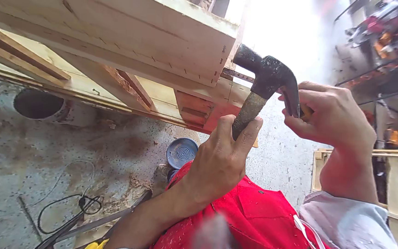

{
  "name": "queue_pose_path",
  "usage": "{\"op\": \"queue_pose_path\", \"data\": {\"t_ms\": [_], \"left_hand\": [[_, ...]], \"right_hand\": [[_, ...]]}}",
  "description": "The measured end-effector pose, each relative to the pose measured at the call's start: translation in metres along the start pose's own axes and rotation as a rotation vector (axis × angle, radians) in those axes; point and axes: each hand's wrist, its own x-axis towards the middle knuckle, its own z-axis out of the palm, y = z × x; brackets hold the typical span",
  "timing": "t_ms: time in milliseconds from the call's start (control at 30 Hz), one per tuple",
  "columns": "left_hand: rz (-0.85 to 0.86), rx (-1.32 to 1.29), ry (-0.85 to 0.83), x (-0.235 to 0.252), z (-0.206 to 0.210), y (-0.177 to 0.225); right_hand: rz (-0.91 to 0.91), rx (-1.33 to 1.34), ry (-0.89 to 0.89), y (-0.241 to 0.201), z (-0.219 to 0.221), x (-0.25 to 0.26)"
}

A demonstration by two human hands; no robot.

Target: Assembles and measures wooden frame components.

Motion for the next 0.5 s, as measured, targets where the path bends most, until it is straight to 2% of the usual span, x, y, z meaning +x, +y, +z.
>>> {"op": "queue_pose_path", "data": {"t_ms": [367, 500], "left_hand": [[0.045, -0.078, -0.026, -0.006, -0.002, 0.001], [0.167, -0.322, 0.11, -0.02, -0.004, -0.016]], "right_hand": [[-0.003, -0.03, 0.022, -0.004, -0.001, 0.003], [0.025, 0.004, 0.005, -0.003, -0.008, -0.007]]}}
